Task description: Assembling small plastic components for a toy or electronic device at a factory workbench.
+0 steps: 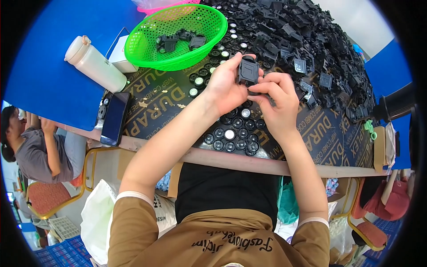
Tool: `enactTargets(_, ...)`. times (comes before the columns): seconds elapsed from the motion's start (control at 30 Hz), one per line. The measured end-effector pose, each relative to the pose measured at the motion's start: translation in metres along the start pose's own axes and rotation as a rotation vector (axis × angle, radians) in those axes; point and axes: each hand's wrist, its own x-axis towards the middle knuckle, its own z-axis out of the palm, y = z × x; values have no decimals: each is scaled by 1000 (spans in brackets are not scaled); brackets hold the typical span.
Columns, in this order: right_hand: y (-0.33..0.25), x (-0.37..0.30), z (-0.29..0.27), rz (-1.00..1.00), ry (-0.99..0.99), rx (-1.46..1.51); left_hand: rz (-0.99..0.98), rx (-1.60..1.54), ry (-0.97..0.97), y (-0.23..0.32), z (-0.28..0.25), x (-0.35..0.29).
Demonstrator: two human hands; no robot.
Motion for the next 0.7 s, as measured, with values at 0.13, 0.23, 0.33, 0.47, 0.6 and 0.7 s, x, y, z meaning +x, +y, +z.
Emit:
enactTargets(0.13, -1, 3, 0, -82, 6, -147, 5, -59, -184, -6, -8, -3)
enactTargets(0.23, 1, 0, 2, 91, 45, 39, 46, -11, -101, -14, 6, -6)
enactTargets(0.33, -5, 5, 1, 139, -31, 97, 106, 55, -128, -17, 7, -8)
enactTargets(0.47, 3, 3, 1, 54, -166, 49, 205, 71, -94, -27, 5, -4)
enactTargets(0.6, 5, 1, 2, 52, -145, 56, 296, 67, -34, -32, 10, -7)
enactTargets(0.7, 2, 3, 2, 64, -128, 54, 287, 45, -49, -31, 15, -11)
